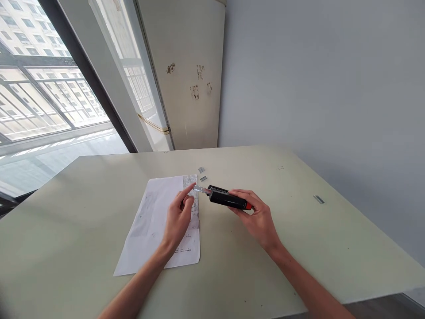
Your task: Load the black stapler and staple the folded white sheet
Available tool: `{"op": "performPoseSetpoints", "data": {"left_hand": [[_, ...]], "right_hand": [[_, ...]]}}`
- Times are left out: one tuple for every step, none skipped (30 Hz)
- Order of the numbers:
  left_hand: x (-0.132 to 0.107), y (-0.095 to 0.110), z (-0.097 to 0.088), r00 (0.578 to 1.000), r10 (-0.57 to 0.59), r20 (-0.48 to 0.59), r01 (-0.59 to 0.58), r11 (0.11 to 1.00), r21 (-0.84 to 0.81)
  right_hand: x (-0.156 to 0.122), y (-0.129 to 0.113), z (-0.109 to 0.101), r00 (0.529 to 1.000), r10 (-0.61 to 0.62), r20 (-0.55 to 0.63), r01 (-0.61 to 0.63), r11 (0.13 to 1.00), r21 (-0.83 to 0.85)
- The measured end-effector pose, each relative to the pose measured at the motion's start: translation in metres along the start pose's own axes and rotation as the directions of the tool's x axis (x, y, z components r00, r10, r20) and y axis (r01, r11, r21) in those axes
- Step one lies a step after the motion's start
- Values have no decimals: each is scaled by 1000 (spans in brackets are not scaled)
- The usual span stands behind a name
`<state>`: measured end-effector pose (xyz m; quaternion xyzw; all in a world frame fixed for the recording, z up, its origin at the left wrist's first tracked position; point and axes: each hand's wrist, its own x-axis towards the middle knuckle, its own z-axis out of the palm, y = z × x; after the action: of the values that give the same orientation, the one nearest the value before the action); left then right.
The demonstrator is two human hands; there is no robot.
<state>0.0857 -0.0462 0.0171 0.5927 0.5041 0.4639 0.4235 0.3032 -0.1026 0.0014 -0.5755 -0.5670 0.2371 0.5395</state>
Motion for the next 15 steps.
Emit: {"op": "performPoseSetpoints", "data": {"left_hand": [[1, -1, 0, 1000, 14, -7, -14, 1000, 12], [2, -2, 0, 1000, 25, -11, -25, 999, 21], [2, -3, 0, 999, 39, -10, -39, 999, 34], [2, -4, 1, 998, 59, -4, -59, 997, 56], [1, -5, 2, 996, 85, 7, -85, 993, 88], [0, -7, 3, 993, 118, 26, -120, 984, 128], [-2, -8, 5, 986, 155, 54, -163, 971, 177], [-3, -10, 6, 976, 196, 93, -213, 949, 233], [-5, -12, 8, 962, 236, 139, -268, 919, 290], [-7, -15, 10, 944, 275, 184, -324, 882, 344], [-9, -17, 11, 924, 308, 225, -375, 841, 390], [-10, -19, 12, 907, 332, 259, -416, 803, 428], [-11, -21, 13, 895, 344, 285, -442, 772, 456], [-12, -22, 13, 888, 346, 302, -455, 752, 477], [-12, -24, 13, 888, 337, 314, -455, 743, 491]], "right_hand": [[0, 0, -1, 1000, 8, -2, -8, 1000, 6], [0, 1, -1, 1000, 14, -4, -14, 1000, 10], [0, 1, -2, 1000, 19, -5, -19, 1000, 11], [0, 1, -2, 1000, 25, -6, -25, 1000, 9], [1, 1, -2, 999, 34, -6, -34, 999, 6], [1, 0, -2, 999, 45, 0, -45, 999, 2], [1, 0, -2, 998, 57, 11, -57, 998, -3], [0, 1, -2, 997, 67, 28, -67, 998, -6], [0, 1, -1, 996, 74, 47, -74, 997, -10], [-1, 2, 0, 995, 79, 64, -79, 997, -14], [-1, 3, 1, 993, 85, 77, -84, 996, -16], [-2, 4, 1, 992, 95, 86, -94, 995, -17], [-3, 6, 2, 990, 110, 94, -109, 994, -17], [-3, 7, 3, 987, 129, 100, -128, 992, -18], [-4, 8, 3, 983, 150, 106, -149, 989, -19]]}}
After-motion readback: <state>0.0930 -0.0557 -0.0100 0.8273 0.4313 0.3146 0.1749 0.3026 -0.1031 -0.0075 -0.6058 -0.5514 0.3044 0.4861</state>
